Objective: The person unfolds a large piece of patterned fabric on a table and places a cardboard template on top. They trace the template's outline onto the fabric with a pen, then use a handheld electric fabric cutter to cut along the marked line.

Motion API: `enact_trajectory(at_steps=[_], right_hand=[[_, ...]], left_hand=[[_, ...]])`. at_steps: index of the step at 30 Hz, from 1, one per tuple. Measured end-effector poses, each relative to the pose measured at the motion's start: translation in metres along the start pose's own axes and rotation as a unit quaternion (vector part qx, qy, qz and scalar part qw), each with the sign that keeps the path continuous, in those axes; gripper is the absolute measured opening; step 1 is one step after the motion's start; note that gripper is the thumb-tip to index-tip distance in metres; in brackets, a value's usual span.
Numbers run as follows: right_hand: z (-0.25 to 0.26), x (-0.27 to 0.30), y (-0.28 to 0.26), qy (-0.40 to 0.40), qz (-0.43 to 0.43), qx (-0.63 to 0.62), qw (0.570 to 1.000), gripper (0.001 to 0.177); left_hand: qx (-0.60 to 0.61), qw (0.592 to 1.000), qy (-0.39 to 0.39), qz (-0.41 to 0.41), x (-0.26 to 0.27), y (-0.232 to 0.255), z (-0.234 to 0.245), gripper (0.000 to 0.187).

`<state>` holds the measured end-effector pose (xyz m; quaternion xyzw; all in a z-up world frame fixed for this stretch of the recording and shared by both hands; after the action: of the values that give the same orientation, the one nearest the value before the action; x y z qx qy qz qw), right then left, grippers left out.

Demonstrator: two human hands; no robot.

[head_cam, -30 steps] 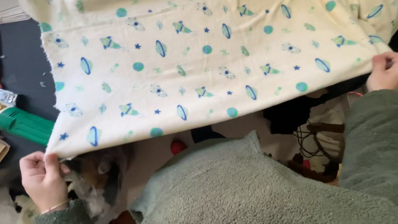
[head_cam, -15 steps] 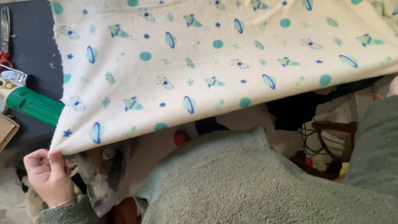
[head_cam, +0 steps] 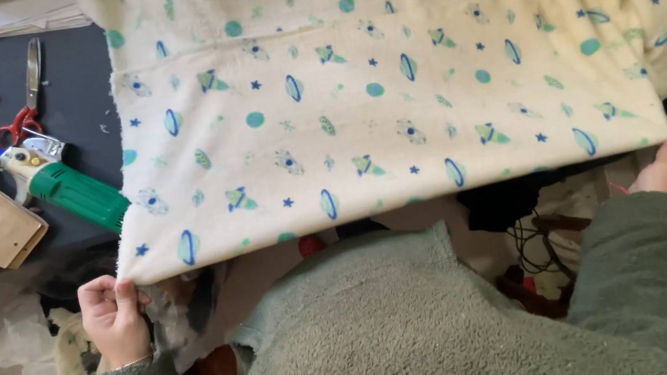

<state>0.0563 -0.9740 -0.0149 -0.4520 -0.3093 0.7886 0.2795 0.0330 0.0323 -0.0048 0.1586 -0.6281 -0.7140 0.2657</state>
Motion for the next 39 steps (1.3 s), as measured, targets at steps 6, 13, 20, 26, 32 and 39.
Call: enact_trajectory(at_steps=[6, 13, 20, 26, 32, 39], right_hand=[[0.012, 0.004, 0.0, 0.001, 0.035, 0.063, 0.997, 0.002], [0.016, 0.0, 0.047, -0.033, 0.062, 0.066, 0.995, 0.004], [-0.004, 0.043, 0.047, -0.037, -0.022, 0.098, 0.994, 0.009], [-0.091, 0.145, 0.075, -0.052, -0.589, -0.221, 0.776, 0.087], [-0.182, 0.164, -0.014, -0.194, -0.516, -0.464, 0.693, 0.112], [-0.149, 0.171, 0.05, 0.025, -0.545, -0.495, 0.676, 0.095]], left_hand=[[-0.027, 0.999, 0.02, -0.001, 0.01, -0.009, 0.011, 0.014], [-0.091, 0.995, 0.031, 0.003, 0.026, -0.013, 0.01, 0.017], [-0.201, 0.978, 0.036, 0.038, 0.025, -0.044, -0.004, 0.023], [-0.149, 0.976, 0.009, 0.159, 0.015, -0.102, -0.006, 0.04], [-0.274, 0.949, -0.083, 0.129, -0.003, -0.151, 0.001, 0.034], [-0.198, 0.951, -0.116, 0.209, 0.002, -0.159, 0.018, 0.028]])
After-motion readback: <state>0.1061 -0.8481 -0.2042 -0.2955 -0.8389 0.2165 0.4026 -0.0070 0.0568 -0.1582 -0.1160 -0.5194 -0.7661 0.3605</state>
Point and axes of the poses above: each hand's wrist, its own x-axis away from the middle knuckle, its own z-axis out of the back of the hand, y = z × x, the point moved 8 cm from there along -x, towards the middle knuckle, and after that the axes turned 9 degrees about y, right-handed, at the moved point
